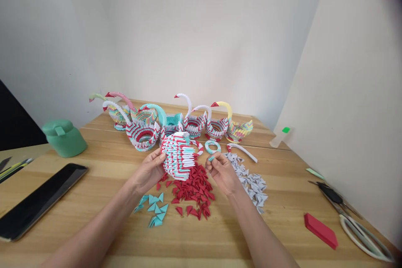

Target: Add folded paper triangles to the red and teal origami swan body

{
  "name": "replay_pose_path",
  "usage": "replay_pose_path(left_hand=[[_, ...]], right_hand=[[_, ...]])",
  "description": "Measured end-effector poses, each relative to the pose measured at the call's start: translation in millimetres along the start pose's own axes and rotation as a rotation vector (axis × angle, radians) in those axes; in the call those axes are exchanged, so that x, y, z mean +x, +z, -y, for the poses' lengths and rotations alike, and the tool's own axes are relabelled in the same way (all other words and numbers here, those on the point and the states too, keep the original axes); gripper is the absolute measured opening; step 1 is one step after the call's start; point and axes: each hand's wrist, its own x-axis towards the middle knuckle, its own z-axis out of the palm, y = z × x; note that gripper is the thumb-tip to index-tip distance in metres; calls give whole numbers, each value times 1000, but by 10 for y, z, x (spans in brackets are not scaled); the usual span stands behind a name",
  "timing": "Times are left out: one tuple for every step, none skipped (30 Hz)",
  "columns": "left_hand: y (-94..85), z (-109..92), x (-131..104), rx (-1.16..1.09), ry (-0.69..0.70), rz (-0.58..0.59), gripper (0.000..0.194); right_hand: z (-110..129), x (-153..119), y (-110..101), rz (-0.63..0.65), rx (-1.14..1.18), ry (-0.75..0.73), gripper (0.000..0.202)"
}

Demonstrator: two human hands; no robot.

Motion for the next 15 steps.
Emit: replay_pose_path(left_hand=[[12,-5,-9,12,-2,1,38],[27,-10,-18,27,-5,-1,37],[42,-14,-27,45,-12,-3,37],[56,-15,-35,60,-20,-4,36],[68,-15,-43,73,-27,-4,36],[78,-12,-50,86,-33,-4,36],[87,-9,-56,99,-37,-1,36],[96,-6,-61,111,-40,2,36],[105,-4,-64,122,-41,5,37],[114,-3,-65,131,-39,4,38],[124,-5,-65,139,-33,-1,39],[134,-8,-64,146,-24,-11,39],[143,-14,-63,152,-13,-22,40],[151,-20,-61,157,-5,-35,40],[157,-28,-59,161,0,-48,41]], right_hand=[[16,-11,16,2,-25,-11,36],[31,-22,30,3,-44,-26,36],[45,-32,41,4,-61,-42,36],[55,-41,48,0,-76,-60,36],[60,-50,51,-8,-94,-76,35],[62,-60,51,-20,-116,-88,34],[61,-69,49,-33,-140,-95,33],[59,-78,47,-45,-165,-99,32],[56,-87,45,-55,-185,-103,31],[54,-96,44,-59,-202,-107,31],[53,-104,45,-58,-219,-111,30],[53,-113,48,-54,-238,-115,29],[53,-120,51,-48,-261,-118,28],[53,-127,54,-42,-287,-119,26],[53,-134,57,-35,-313,-119,24]])
